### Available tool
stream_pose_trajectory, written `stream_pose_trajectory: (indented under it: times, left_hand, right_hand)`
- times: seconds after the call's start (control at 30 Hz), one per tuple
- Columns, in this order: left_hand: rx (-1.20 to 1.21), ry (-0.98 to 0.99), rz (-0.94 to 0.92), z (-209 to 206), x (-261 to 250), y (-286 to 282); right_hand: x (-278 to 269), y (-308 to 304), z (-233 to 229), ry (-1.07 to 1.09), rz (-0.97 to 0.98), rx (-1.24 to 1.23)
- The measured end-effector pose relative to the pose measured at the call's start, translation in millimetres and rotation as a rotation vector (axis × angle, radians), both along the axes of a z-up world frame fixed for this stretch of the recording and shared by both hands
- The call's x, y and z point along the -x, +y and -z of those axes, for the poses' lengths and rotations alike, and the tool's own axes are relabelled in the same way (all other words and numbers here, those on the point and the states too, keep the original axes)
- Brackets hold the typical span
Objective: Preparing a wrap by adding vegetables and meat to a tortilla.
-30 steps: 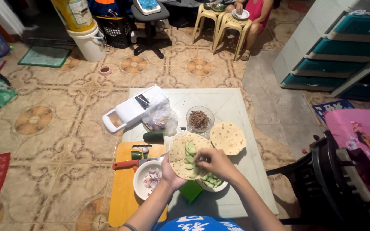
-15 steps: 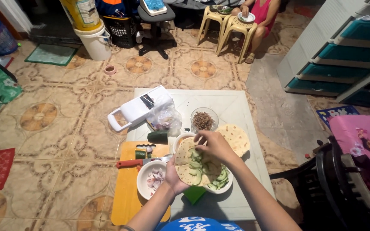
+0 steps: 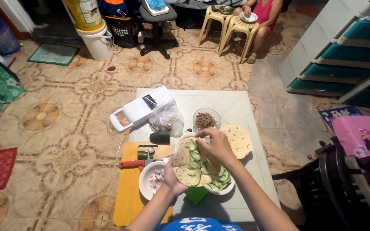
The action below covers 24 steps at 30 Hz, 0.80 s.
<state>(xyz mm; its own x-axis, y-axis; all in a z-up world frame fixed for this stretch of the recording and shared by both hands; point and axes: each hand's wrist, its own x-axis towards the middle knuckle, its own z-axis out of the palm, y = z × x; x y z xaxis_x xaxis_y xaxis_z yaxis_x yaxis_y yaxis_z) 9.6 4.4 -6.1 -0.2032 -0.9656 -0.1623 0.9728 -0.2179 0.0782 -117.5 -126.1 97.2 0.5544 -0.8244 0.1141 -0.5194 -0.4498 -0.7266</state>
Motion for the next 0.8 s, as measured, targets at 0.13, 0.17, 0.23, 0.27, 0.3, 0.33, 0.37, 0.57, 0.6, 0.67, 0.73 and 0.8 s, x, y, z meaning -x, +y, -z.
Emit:
stream_pose_trajectory:
  times: [0.13,0.17,0.23,0.27,0.3,0.33,0.37,0.57,0.6,0.67,0.73,0.8]
  left_hand:
    - [0.003,0.004,-0.004,2.3,-3.0,-0.3]
    - [0.017,0.009,-0.026,1.5,-3.5,-0.1]
    - [0.027,0.012,-0.048,1.8,-5.3,2.6]
    - [0.019,0.004,-0.061,2.5,-6.0,2.3]
    - [0.011,-0.004,-0.075,2.8,-6.7,1.5]
    - [0.015,-0.004,-0.070,7.2,-8.4,-0.7]
    - [-0.001,0.008,-0.105,12.0,-10.2,-3.1]
    - [-0.115,0.041,-0.177,23.0,-14.3,1.3]
    - [-0.103,0.038,-0.178,23.8,-15.3,2.7]
    - [-0.137,0.032,-0.203,27.8,-13.8,6.4]
    - [-0.171,0.029,-0.228,32.5,-11.8,9.6]
    - [-0.216,0.010,-0.223,37.3,-9.7,15.2]
  right_hand:
    - [15.5,-11.4,39.1,-0.049,-0.065,0.136]
    - [20.2,-16.6,48.6,-0.076,-0.013,0.057]
    - [32.7,-22.3,72.1,-0.104,0.040,-0.027]
    - [41.9,-24.5,84.9,-0.139,0.063,-0.228]
    - [51.1,-27.1,97.5,-0.174,0.084,-0.429]
    - [54.0,-22.2,97.2,-0.176,0.088,-0.424]
    - [56.7,-17.4,97.2,-0.227,0.067,-0.566]
    - [49.7,16.7,108.3,-0.404,0.064,-0.726]
    - [46.8,19.1,113.0,-0.449,0.056,-0.714]
    - [43.7,20.2,118.5,-0.436,0.051,-0.740]
    - [41.6,19.5,117.5,-0.420,0.046,-0.766]
    - [39.6,19.8,110.2,-0.296,0.039,-0.793]
